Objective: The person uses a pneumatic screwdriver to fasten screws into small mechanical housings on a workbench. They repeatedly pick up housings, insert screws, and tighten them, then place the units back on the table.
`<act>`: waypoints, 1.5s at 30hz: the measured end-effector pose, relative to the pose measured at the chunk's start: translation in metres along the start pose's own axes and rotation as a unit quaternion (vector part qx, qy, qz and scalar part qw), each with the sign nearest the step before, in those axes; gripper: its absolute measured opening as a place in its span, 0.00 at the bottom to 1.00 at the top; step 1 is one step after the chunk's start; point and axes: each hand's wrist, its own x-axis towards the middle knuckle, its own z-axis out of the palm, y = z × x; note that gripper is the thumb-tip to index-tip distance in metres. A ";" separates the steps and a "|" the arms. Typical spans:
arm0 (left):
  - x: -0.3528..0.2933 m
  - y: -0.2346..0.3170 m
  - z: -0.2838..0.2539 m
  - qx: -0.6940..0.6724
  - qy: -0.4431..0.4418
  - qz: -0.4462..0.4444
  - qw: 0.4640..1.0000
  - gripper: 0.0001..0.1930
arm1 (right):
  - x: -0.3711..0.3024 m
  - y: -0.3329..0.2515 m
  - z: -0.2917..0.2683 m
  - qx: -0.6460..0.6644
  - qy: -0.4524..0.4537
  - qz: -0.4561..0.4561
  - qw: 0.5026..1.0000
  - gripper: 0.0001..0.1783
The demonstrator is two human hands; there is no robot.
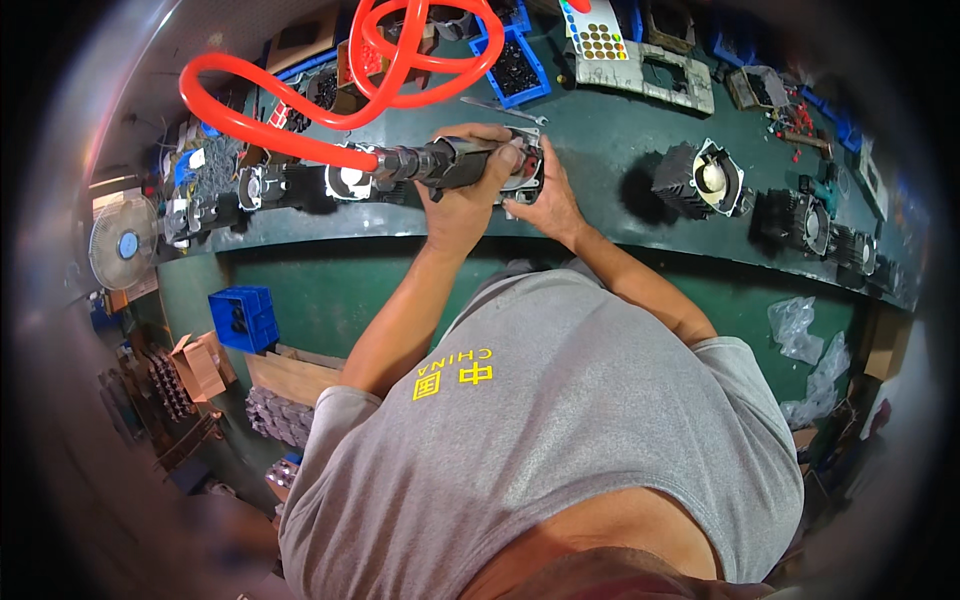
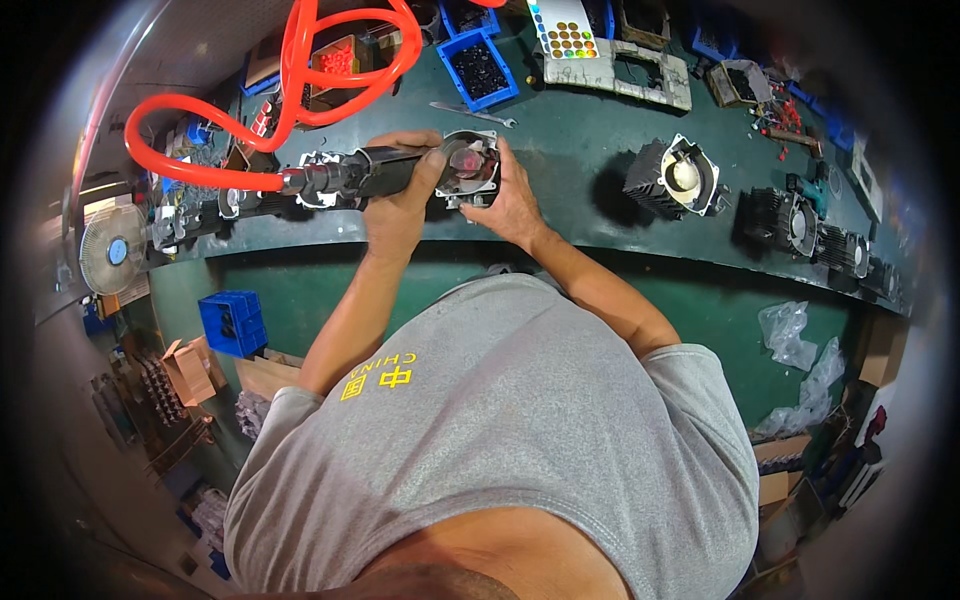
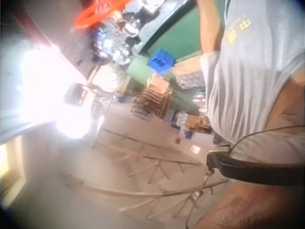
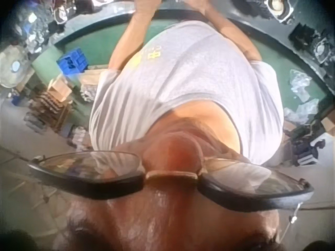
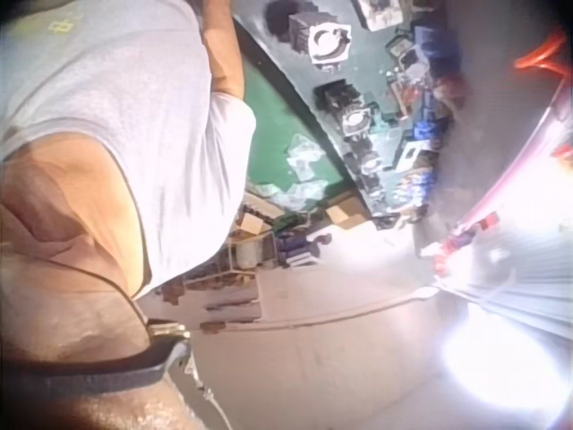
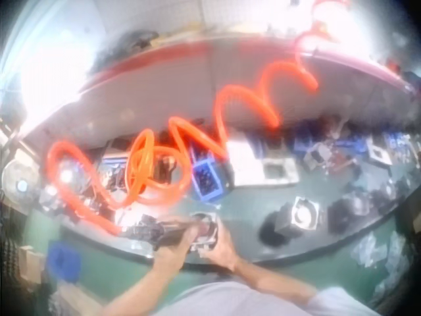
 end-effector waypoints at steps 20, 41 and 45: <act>0.021 -0.010 0.022 0.021 -0.117 -0.082 0.989 0.13 | 0.004 0.013 0.005 0.000 -0.001 -0.039 0.999 0.68; 0.025 -0.013 0.038 0.027 -0.156 -0.141 0.977 0.09 | 0.006 0.016 0.004 0.007 0.025 -0.084 0.996 0.66; 0.026 -0.009 0.041 0.039 -0.152 -0.096 0.983 0.09 | 0.008 0.003 -0.003 0.037 0.013 -0.092 0.995 0.67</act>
